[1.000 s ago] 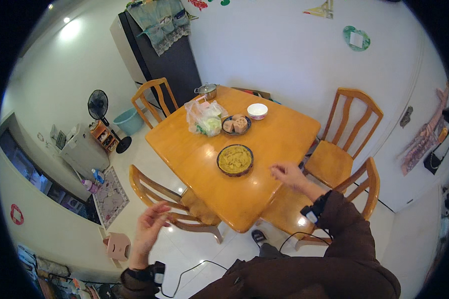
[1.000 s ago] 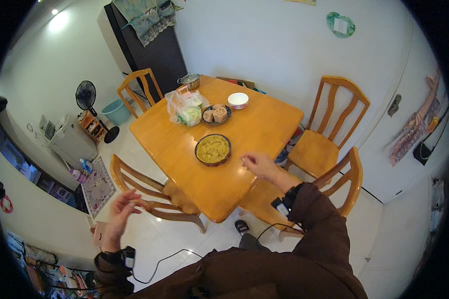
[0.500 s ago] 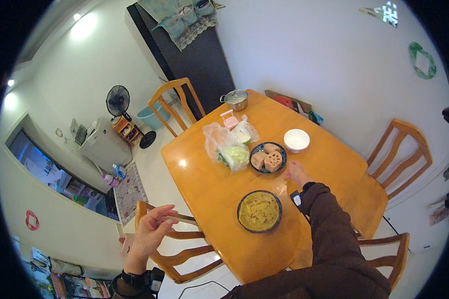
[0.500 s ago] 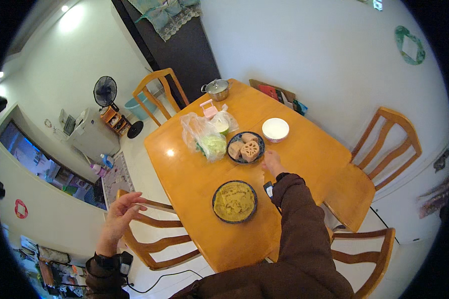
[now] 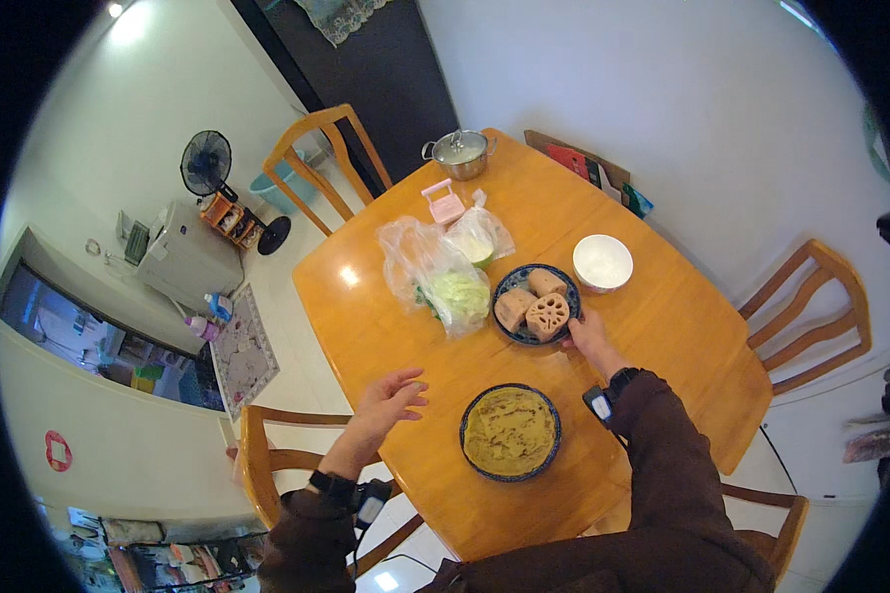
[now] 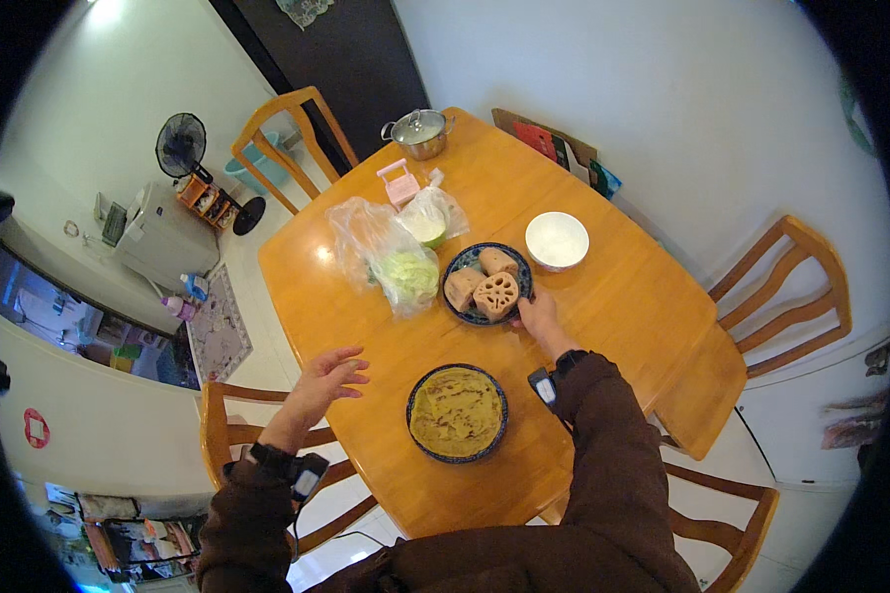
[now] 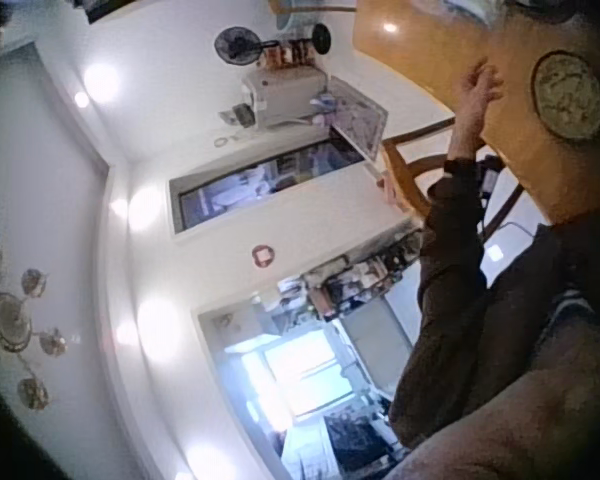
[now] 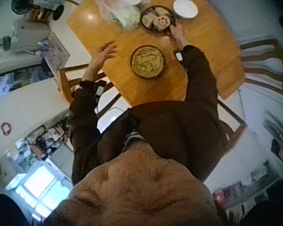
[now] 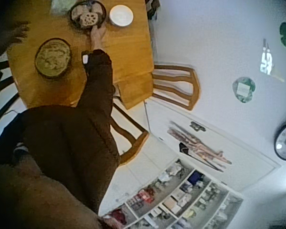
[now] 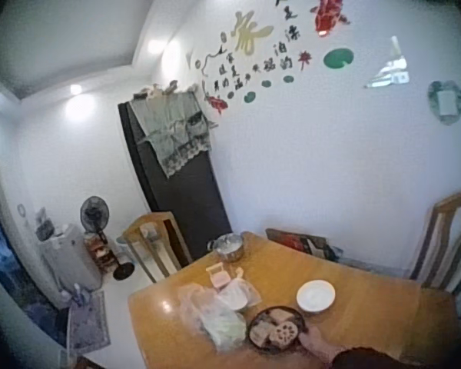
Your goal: The person washes rice in a rice cooker pot under running water, then places the pot into the rice cooker and starts it. They then move to the dining table, pick up bowls of sliced vegetables, and return to the kitchen to place them on the counter. Finally, they handle a whole fish in a colander and place it on the counter.
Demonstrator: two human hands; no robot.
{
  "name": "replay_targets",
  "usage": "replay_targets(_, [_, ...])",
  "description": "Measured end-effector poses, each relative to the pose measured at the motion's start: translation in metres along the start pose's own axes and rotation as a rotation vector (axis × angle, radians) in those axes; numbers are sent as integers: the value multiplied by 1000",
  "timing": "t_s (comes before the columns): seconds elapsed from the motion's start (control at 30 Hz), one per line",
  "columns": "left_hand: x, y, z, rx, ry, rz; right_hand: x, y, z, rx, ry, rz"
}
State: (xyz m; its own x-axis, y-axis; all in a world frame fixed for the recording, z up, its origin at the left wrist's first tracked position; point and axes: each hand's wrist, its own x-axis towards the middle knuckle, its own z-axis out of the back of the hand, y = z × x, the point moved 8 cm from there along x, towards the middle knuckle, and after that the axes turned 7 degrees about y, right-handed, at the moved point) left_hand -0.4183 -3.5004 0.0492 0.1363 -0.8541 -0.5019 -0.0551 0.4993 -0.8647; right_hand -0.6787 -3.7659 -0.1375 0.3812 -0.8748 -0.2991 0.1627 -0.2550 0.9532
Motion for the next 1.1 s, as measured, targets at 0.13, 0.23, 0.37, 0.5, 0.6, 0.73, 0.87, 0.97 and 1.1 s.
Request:
replay_targets(0.13, [29, 33, -17, -112, 18, 48, -29, 6, 7, 29, 10, -7])
replay_targets(0.23, [51, 45, -32, -193, 0, 34, -56, 31, 8, 30, 72, 18])
replay_targets(0.37, [62, 48, -56, -400, 84, 3, -83, 78, -24, 17, 242, 59])
replay_targets(0.5, [50, 43, -66, -658, 188, -82, -99, 109, -79, -56, 435, 51])
replay_targets(0.6, [30, 42, -46, -738, 90, -154, -102, 120, -124, -102, 586, 43])
replay_targets(0.73, [3, 42, -12, -740, -83, -220, -100, 131, -169, -88, 759, -37])
replay_targets(0.87, [-6, 45, 8, -821, -198, -260, -93, 147, -200, -228, 850, 58])
replay_targets(0.97, [-7, 46, 17, -937, -213, -295, -92, 152, -215, -213, 903, 59])
replay_targets(1.1, [-7, 50, 26, -1065, -197, -289, -96, 152, -224, -217, 914, 44])
